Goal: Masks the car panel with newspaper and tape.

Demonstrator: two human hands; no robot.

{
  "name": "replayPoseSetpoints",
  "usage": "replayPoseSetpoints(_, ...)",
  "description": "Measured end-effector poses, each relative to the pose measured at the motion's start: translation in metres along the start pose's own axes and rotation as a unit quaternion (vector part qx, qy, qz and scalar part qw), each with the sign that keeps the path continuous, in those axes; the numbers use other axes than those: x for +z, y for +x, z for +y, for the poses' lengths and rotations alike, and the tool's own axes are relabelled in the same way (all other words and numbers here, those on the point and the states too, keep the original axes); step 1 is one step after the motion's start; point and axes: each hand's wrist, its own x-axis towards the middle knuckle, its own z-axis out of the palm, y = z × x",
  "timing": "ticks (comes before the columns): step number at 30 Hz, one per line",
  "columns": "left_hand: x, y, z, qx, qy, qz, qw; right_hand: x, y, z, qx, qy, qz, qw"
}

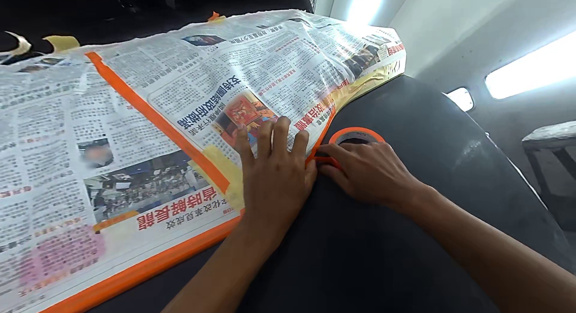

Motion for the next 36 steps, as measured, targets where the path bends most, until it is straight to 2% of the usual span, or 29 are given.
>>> replayPoseSetpoints(3,0.003,0.001,-0.001,0.009,0.0,0.005,1.0,-0.002,-0.017,0.032,-0.036,-0.016,0.032,0.999)
replayPoseSetpoints(6,0.003,0.0,-0.001,0.009,-0.005,-0.005,1.0,0.0,-0.005,0.058,0.03,-0.067,0.031,0.997)
replayPoseSetpoints(11,0.004,0.003,0.0,0.006,-0.013,-0.009,1.0,0.011,0.038,0.046,0.113,-0.08,0.022,0.99)
replayPoseSetpoints(15,0.003,0.006,0.001,0.005,-0.014,-0.012,1.0,0.005,0.054,0.035,0.15,-0.072,-0.03,0.986)
replayPoseSetpoints(21,0.008,0.022,0.006,0.006,-0.014,-0.019,1.0,0.004,0.053,0.038,0.14,-0.061,-0.032,0.988)
replayPoseSetpoints(26,0.018,0.038,0.009,0.017,-0.004,-0.012,1.0,-0.009,0.032,0.074,0.071,-0.014,-0.09,0.993)
replayPoseSetpoints(30,0.019,0.039,0.009,0.028,0.002,-0.014,0.999,-0.011,0.028,0.098,0.061,-0.043,-0.068,0.995)
replayPoseSetpoints(36,0.019,0.043,0.011,0.015,-0.007,-0.028,0.999,-0.017,0.069,0.083,0.214,-0.002,-0.146,0.966)
